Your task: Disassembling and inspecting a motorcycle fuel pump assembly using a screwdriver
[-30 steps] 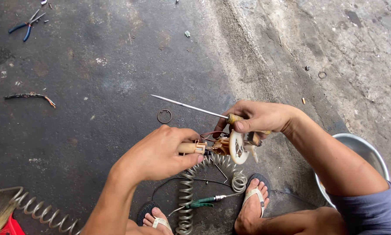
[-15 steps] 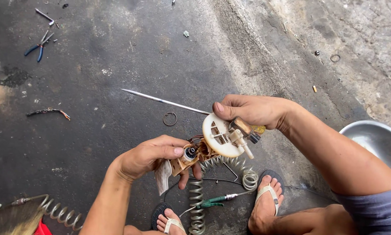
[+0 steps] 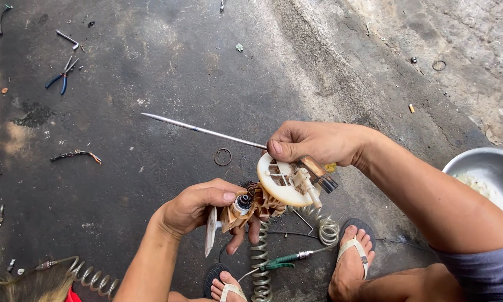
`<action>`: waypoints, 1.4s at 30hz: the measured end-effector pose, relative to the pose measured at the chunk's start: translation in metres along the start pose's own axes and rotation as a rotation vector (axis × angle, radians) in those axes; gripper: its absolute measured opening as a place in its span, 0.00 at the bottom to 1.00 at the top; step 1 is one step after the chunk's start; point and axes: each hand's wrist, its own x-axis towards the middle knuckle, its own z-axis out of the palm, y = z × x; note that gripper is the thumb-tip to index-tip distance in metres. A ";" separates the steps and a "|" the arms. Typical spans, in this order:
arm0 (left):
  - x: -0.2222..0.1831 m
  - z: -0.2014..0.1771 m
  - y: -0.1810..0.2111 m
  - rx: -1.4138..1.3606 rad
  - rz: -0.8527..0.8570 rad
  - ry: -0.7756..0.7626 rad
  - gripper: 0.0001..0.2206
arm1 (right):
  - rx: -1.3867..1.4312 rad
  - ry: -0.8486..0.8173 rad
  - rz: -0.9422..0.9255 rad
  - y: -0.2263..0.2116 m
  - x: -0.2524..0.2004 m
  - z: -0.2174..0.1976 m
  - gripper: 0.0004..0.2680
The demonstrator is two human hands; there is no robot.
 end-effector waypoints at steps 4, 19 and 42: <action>0.001 0.001 0.003 0.034 0.014 0.053 0.18 | -0.044 -0.046 -0.071 0.000 0.000 -0.007 0.23; 0.018 -0.024 -0.019 0.283 0.309 0.337 0.31 | 0.087 0.300 -0.090 -0.008 -0.004 -0.027 0.26; 0.009 0.065 0.007 0.700 0.266 0.615 0.27 | 0.375 -0.055 -0.305 -0.013 -0.008 -0.031 0.26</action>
